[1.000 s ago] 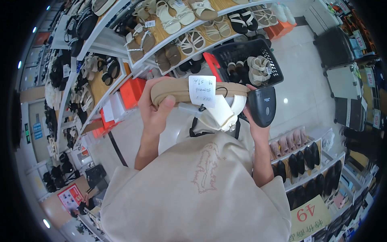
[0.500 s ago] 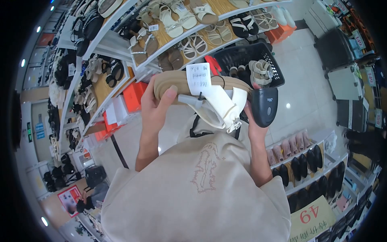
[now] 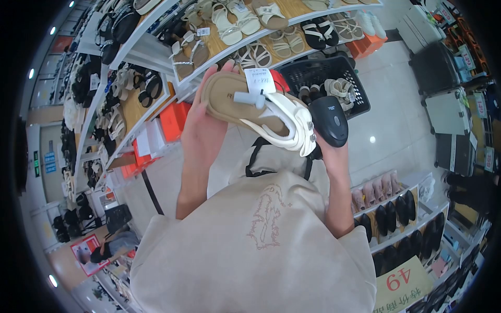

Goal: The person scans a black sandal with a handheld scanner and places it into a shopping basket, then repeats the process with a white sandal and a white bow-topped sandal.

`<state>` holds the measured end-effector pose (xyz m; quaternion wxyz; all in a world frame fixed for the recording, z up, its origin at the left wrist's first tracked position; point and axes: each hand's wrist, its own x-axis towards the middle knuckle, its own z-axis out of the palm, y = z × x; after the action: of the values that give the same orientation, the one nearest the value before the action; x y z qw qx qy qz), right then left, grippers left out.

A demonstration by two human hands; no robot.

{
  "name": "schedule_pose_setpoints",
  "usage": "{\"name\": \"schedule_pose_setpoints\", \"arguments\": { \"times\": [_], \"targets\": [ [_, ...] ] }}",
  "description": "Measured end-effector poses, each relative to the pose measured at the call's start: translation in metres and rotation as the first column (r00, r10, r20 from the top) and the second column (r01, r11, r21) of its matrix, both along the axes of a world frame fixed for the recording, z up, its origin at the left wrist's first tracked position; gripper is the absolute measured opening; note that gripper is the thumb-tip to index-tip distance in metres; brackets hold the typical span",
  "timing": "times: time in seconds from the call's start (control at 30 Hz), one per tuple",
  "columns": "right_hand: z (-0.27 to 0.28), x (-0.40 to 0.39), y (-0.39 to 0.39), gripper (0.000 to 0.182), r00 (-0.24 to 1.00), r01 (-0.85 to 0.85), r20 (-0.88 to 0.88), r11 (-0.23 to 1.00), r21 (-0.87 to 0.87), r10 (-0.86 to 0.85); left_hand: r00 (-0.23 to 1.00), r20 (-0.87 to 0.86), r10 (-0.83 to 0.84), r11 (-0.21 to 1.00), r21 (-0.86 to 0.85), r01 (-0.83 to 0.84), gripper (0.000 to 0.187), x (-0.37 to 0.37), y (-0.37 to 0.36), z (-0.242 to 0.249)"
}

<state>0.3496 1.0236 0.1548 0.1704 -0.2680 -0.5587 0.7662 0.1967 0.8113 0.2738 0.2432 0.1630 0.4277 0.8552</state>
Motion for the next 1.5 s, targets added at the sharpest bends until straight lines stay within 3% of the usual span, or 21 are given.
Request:
{"name": "schedule_pose_setpoints", "arguments": {
  "times": [0.23,0.37,0.43,0.5,0.57,0.63,0.73,0.8,0.87,0.93,0.97,1.0,1.07,1.2,1.23,1.3,1.4,1.5],
  "targets": [
    [0.003,0.01,0.01,0.045,0.999,-0.041,-0.021,0.992,-0.123,0.038,0.993,-0.052,0.105,0.982,-0.15,-0.112,0.079,0.0,-0.001,0.001],
    [0.01,0.014,0.014,0.046,0.991,-0.05,-0.136,0.947,-0.317,0.007,0.973,-0.205,0.111,0.94,-0.297,-0.169,0.08,0.0,-0.012,-0.008],
    [0.015,0.012,0.016,0.045,0.996,-0.034,-0.093,0.939,-0.342,0.002,0.962,-0.249,0.112,0.925,-0.328,-0.192,0.08,0.002,-0.018,-0.012],
    [0.022,0.007,0.015,0.043,0.991,-0.002,-0.118,0.884,-0.468,-0.06,0.953,-0.262,0.151,0.925,-0.301,-0.23,0.064,0.002,-0.022,-0.014],
    [-0.005,0.012,0.022,0.049,0.975,-0.106,-0.221,0.896,-0.432,0.009,0.933,-0.309,0.182,0.907,-0.313,-0.281,0.06,0.004,-0.022,-0.009],
    [-0.009,0.011,0.023,0.05,0.899,-0.208,-0.435,0.82,-0.534,-0.056,0.911,-0.356,0.209,0.887,-0.324,-0.33,0.057,0.006,-0.022,-0.002],
    [-0.012,0.009,0.028,0.051,0.857,-0.325,-0.515,0.764,-0.558,-0.011,0.853,-0.481,0.203,0.799,-0.423,-0.428,0.048,0.004,-0.024,0.004],
    [-0.006,0.007,0.027,0.052,0.871,-0.302,-0.491,0.778,-0.551,-0.01,0.7,-0.702,0.134,0.686,-0.444,-0.576,0.044,-0.001,-0.027,0.001],
    [0.003,0.002,0.025,0.054,0.885,-0.279,-0.466,0.791,-0.544,-0.008,0.671,-0.734,0.108,0.653,-0.456,-0.605,0.043,-0.003,-0.028,0.002],
    [0.01,-0.003,0.023,0.058,0.816,-0.397,-0.577,0.755,-0.522,0.03,0.638,-0.765,0.085,0.617,-0.462,-0.637,0.042,-0.007,-0.031,0.0],
    [0.015,-0.006,0.021,0.058,0.816,-0.394,-0.577,0.757,-0.521,0.028,0.592,-0.806,0.013,0.537,-0.494,-0.684,0.041,-0.012,-0.036,-0.003],
    [0.021,-0.011,0.017,0.059,0.87,-0.312,-0.489,0.842,-0.44,0.066,0.546,-0.836,-0.064,0.452,-0.512,-0.73,0.041,-0.014,-0.037,-0.005],
    [0.032,-0.016,0.012,0.06,0.922,-0.225,-0.373,0.927,-0.3,0.103,0.566,-0.821,-0.077,0.422,-0.541,-0.727,0.043,-0.013,-0.036,0.001],
    [0.039,-0.019,0.008,0.056,0.948,-0.174,-0.301,0.958,-0.229,0.1,0.6,-0.783,-0.163,0.34,-0.616,-0.711,0.049,-0.016,-0.039,0.008],
    [0.036,-0.019,0.011,0.053,0.942,-0.189,-0.314,0.96,-0.207,0.118,0.6,-0.783,-0.165,0.341,-0.616,-0.71,0.049,-0.018,-0.039,0.006],
    [0.031,-0.019,0.016,0.05,0.936,-0.204,-0.326,0.962,-0.184,0.136,0.608,-0.793,-0.028,0.58,-0.509,-0.637,0.05,-0.024,-0.037,0.002],
    [0.024,-0.02,0.02,0.038,0.952,-0.146,-0.299,0.955,-0.257,0.065,0.712,-0.698,-0.074,0.585,-0.608,-0.536,0.05,-0.02,-0.032,0.013],
    [0.021,-0.026,0.016,0.03,0.917,-0.179,-0.395,0.941,-0.287,0.054,0.76,-0.649,-0.045,0.551,-0.651,-0.523,0.048,-0.02,-0.033,0.012]
  ]
}}
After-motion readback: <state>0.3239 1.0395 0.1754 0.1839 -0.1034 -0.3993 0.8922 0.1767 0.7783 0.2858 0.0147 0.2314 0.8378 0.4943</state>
